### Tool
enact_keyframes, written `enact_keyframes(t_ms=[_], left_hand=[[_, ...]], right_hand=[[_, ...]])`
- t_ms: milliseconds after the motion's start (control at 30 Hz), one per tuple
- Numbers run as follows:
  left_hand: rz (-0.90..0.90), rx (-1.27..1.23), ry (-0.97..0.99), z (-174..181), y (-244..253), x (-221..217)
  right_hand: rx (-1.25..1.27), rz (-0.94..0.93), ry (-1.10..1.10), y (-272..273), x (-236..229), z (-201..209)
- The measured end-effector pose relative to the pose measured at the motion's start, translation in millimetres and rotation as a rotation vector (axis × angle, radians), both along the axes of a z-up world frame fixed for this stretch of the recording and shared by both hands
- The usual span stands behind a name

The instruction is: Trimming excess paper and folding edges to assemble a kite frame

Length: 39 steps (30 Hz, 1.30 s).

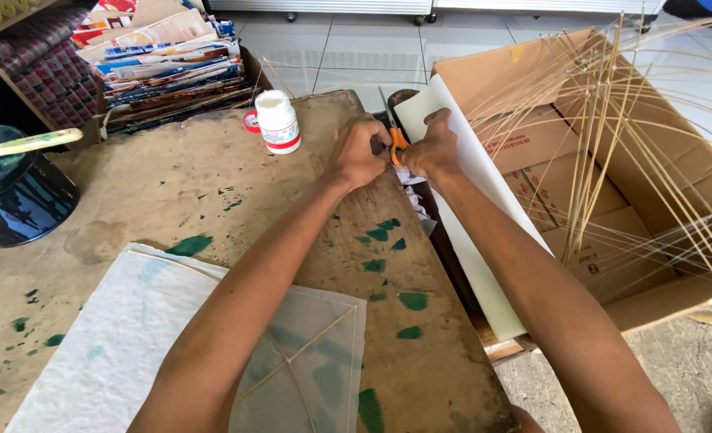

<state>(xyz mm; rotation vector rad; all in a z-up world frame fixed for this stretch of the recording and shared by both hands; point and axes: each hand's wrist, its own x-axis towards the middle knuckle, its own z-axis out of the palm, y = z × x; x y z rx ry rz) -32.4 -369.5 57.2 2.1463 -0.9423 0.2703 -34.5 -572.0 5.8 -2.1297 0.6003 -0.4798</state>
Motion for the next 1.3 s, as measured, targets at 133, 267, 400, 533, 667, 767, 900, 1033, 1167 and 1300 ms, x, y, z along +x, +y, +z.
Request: enact_keyframes(t_ms=[133,267,400,533,667,767,900,1033,1167,1300], left_hand=[[-0.123,-0.167,-0.013,-22,-4,26],[-0.312,-0.153,-0.183,-4,13,9],[-0.413,-0.088,-0.221,0,14,15],[-0.359,0.043,-0.218,1,16,15],[-0.381,0.034,-0.185,-6,13,8],[-0.333,0.081,-0.203,-9,7,10],[-0.322,0.085,-0.137,-11,5,13],[-0.349,0.068,-0.017,2,24,9],[-0.173,0.125,0.016,24,65,3],[-0.173,0.064,-0.021,16,107,12]], right_hand=[[0.012,0.013,0.021,44,-42,44],[0.070,0.051,0.048,27,-25,25],[0.613,-0.129,0.294,99,-81,123],[0.204,0.170,0.076,40,-40,58],[0.260,0.141,0.093,39,-42,58],[0.185,0.072,0.122,59,-58,86],[0.061,0.020,0.135,82,-84,120],[0.073,0.040,0.158,75,-78,113],[0.116,0.071,0.115,102,-99,128],[0.083,0.147,0.159,142,-126,151]])
